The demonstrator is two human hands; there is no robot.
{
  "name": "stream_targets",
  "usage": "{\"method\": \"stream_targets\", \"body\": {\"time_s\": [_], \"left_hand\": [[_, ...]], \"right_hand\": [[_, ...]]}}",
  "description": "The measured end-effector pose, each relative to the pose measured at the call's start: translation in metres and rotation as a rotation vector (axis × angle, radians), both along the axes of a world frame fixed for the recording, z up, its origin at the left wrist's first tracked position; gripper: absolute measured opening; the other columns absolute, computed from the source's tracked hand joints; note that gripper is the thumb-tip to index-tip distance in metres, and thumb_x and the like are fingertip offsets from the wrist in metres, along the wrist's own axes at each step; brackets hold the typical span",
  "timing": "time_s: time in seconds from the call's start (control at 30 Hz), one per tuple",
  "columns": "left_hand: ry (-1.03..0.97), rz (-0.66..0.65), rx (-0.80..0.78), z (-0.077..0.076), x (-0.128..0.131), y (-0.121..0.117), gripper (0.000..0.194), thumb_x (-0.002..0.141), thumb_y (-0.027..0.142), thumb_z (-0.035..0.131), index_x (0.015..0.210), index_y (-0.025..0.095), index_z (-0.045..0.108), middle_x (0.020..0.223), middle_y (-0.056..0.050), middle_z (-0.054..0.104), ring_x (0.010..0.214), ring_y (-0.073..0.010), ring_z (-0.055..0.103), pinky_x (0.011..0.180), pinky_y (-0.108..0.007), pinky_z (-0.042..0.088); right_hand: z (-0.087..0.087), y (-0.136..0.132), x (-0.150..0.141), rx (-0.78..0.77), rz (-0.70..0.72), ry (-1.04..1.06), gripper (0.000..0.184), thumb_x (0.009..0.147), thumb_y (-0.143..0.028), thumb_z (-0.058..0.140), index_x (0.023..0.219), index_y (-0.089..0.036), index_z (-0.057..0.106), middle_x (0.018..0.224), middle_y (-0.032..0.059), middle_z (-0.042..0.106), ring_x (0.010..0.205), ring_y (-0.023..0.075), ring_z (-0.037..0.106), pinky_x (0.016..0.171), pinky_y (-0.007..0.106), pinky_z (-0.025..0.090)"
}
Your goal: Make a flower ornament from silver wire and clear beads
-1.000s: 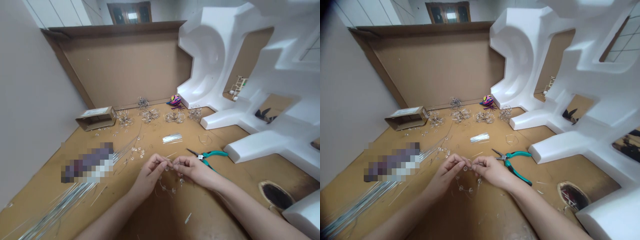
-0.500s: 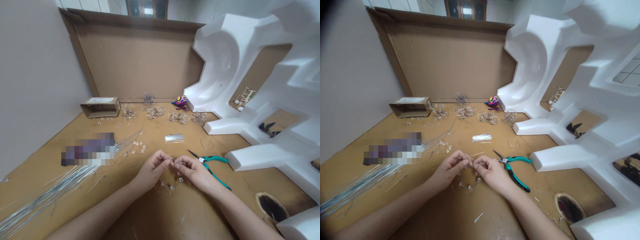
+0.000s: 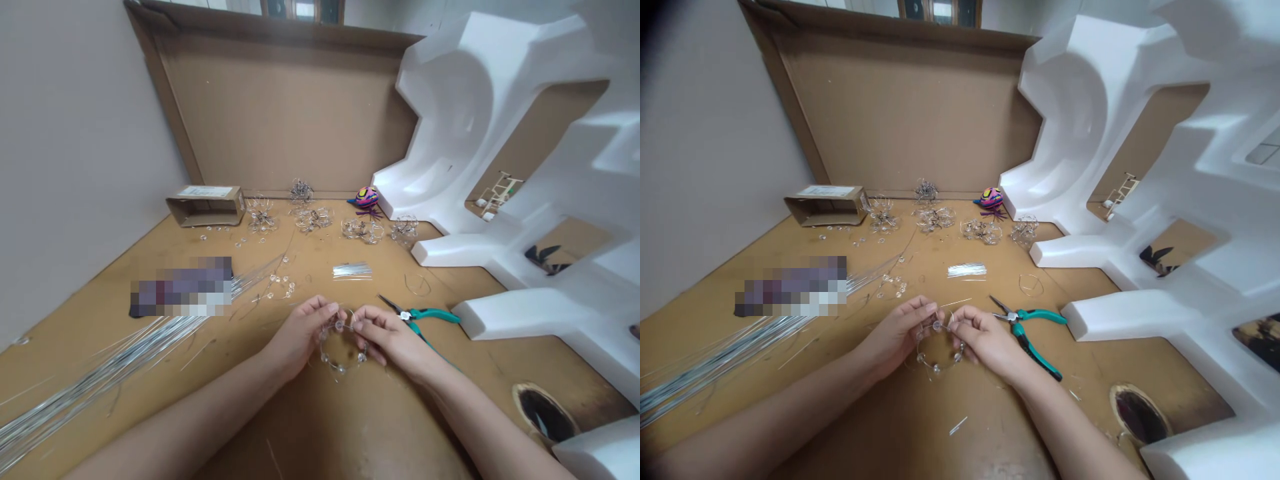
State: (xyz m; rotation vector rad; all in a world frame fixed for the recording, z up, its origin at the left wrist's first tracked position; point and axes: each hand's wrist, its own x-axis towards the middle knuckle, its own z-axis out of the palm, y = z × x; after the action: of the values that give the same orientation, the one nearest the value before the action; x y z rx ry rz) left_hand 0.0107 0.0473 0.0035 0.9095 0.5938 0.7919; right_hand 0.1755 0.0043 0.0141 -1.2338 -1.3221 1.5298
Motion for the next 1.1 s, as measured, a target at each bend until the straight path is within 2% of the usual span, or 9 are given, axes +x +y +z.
{"method": "stream_targets", "body": {"time_s": [0.1,0.2,0.5,0.8,0.87,0.97,1.03,1.1], "left_hand": [[-0.078,-0.007,-0.102,-0.002,0.001,0.001,0.012,0.078,0.025,0.057,0.072,0.014,0.055,0.08,-0.002,0.061,0.069,-0.0101,0.054,0.074,-0.026,0.04],[-0.114,-0.009,-0.133,-0.004,0.001,0.002,0.011,0.077,0.024,0.059,0.072,0.014,0.057,0.08,-0.002,0.062,0.07,-0.0097,0.055,0.073,-0.025,0.04],[-0.087,0.005,-0.145,-0.004,0.0,0.004,0.009,0.076,0.022,0.06,0.071,0.015,0.057,0.077,-0.002,0.063,0.071,-0.0102,0.056,0.071,-0.024,0.04],[-0.051,0.028,-0.108,-0.008,0.005,0.005,0.016,0.07,0.027,0.065,0.068,0.014,0.055,0.073,-0.003,0.063,0.069,-0.0117,0.056,0.073,-0.026,0.04],[-0.061,0.032,-0.114,-0.01,0.004,0.005,0.018,0.069,0.028,0.066,0.069,0.014,0.055,0.072,-0.002,0.062,0.069,-0.0112,0.056,0.073,-0.025,0.04],[-0.058,0.033,-0.14,-0.01,0.001,0.006,0.017,0.07,0.026,0.066,0.07,0.015,0.054,0.072,-0.001,0.062,0.066,-0.0089,0.055,0.07,-0.023,0.04],[-0.047,0.034,-0.158,-0.008,-0.001,0.007,0.016,0.07,0.025,0.065,0.069,0.015,0.052,0.072,-0.001,0.061,0.064,-0.0078,0.054,0.068,-0.022,0.04],[-0.046,0.019,-0.164,-0.007,-0.003,0.007,0.016,0.07,0.024,0.065,0.068,0.015,0.052,0.072,-0.001,0.061,0.063,-0.0077,0.054,0.067,-0.022,0.041]], "right_hand": [[-0.001,0.001,0.001,0.001,0.003,0.001,0.018,0.081,-0.035,0.049,0.077,-0.017,0.047,0.061,-0.0053,0.052,0.035,0.001,0.034,0.037,0.018,0.019],[-0.001,0.001,0.001,0.003,0.006,-0.003,0.019,0.082,-0.035,0.049,0.076,-0.017,0.047,0.063,-0.0047,0.052,0.036,0.0011,0.035,0.038,0.019,0.021],[0.001,0.0,0.002,-0.026,0.008,0.001,0.021,0.079,-0.037,0.052,0.076,-0.017,0.048,0.063,-0.0039,0.053,0.037,0.0018,0.037,0.039,0.018,0.022],[-0.005,0.001,-0.003,-0.054,-0.021,-0.055,0.027,0.076,-0.043,0.053,0.076,-0.017,0.047,0.069,-0.0024,0.056,0.037,0.0022,0.039,0.038,0.018,0.028],[-0.003,-0.001,-0.005,-0.04,-0.025,-0.112,0.029,0.077,-0.045,0.051,0.075,-0.017,0.047,0.068,-0.0024,0.056,0.038,0.0024,0.04,0.039,0.018,0.028],[0.01,-0.009,0.005,0.063,-0.073,-0.266,0.029,0.078,-0.047,0.049,0.077,-0.018,0.048,0.068,-0.0029,0.054,0.041,0.0046,0.044,0.043,0.02,0.033],[0.022,-0.015,0.021,0.166,-0.17,-0.438,0.028,0.079,-0.047,0.047,0.083,-0.02,0.05,0.074,-0.0008,0.055,0.048,0.0081,0.05,0.049,0.024,0.039],[0.031,-0.023,0.044,0.244,-0.243,-0.713,0.031,0.08,-0.049,0.044,0.086,-0.02,0.052,0.074,0.0026,0.058,0.058,0.0138,0.054,0.055,0.028,0.042]]}}
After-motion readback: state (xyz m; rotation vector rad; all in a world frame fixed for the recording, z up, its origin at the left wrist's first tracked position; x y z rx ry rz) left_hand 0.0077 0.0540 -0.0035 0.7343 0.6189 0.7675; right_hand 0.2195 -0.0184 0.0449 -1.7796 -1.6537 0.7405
